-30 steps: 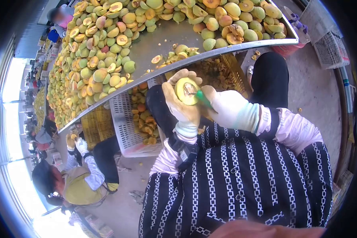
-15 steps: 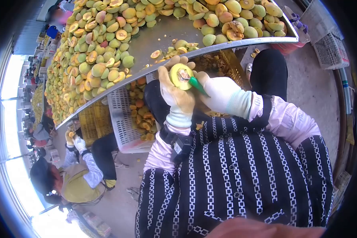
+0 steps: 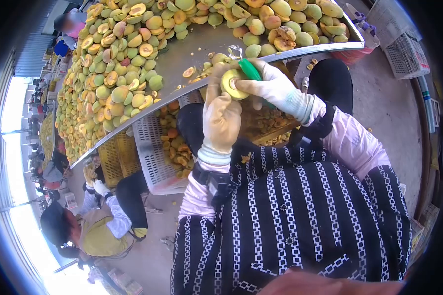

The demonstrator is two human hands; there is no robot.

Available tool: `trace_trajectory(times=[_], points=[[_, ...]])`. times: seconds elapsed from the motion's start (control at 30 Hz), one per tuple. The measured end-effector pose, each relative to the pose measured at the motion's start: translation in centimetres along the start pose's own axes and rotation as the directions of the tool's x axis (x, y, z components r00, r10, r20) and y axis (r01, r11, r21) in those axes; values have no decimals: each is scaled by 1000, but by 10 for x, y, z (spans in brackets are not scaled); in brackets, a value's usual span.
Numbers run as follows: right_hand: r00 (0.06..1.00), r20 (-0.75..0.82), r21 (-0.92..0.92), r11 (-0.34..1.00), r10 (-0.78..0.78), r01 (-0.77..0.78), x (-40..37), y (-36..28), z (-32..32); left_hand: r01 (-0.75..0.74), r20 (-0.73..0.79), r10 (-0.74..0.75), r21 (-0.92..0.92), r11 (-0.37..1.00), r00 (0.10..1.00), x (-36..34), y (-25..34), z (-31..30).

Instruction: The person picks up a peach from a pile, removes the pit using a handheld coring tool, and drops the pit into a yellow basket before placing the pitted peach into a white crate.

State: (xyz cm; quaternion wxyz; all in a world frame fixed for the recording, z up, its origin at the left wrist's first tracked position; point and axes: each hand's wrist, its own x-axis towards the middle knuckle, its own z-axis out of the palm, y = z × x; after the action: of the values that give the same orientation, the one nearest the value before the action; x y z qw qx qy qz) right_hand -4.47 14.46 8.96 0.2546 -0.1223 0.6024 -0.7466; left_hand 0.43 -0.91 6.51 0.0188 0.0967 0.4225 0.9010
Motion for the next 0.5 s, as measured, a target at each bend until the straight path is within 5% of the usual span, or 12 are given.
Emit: trace_trajectory(times=[0.07, 0.1, 0.13, 0.17, 0.2, 0.23, 0.27, 0.3, 0.4, 0.43, 0.47, 0.5], points=[[1000, -21, -273, 962, -20, 13, -1, -9, -5, 310, 253, -221, -403, 861, 942, 1, 6, -5], [1000, -21, -270, 963, -18, 12, 5, -1, -8, 312, 252, -223, -402, 861, 942, 0, 5, -4], [916, 42, -578, 739, -398, 347, 15, 12, -14, 254, 94, -237, -423, 870, 967, -4, 3, -2], [702, 225, -773, 315, -675, 551, 19, 9, -12, 192, -65, -243, -433, 881, 968, -6, 2, 0], [701, 227, -772, 313, -676, 553, 14, 7, -11, 190, -65, -241, -432, 882, 968, -8, -2, 1], [875, -43, -626, 695, -483, 353, 4, 4, -9, 133, -86, -192, -451, 882, 978, -10, -8, -1], [958, -232, -352, 933, -170, 80, -6, -4, -4, 76, -107, -142, -470, 880, 984, -12, -13, -1], [970, -240, -257, 966, -41, -22, -11, -7, -2, 57, -119, -124, -456, 888, 985, -12, -14, 2], [988, -140, -253, 967, -62, 25, -15, 17, -7, 106, -55, -159, -531, 841, 986, -13, -25, -6], [945, -46, -243, 921, -323, 303, -8, 37, -12, 172, 6, -188, -431, 886, 982, -13, -27, -3], [945, -51, -245, 922, -322, 301, -9, 29, -14, 177, 10, -192, -433, 884, 981, -12, -23, 5], [951, -16, -442, 856, -308, 269, -11, 15, -15, 233, 10, -267, -523, 820, 964, -12, -15, 12]])
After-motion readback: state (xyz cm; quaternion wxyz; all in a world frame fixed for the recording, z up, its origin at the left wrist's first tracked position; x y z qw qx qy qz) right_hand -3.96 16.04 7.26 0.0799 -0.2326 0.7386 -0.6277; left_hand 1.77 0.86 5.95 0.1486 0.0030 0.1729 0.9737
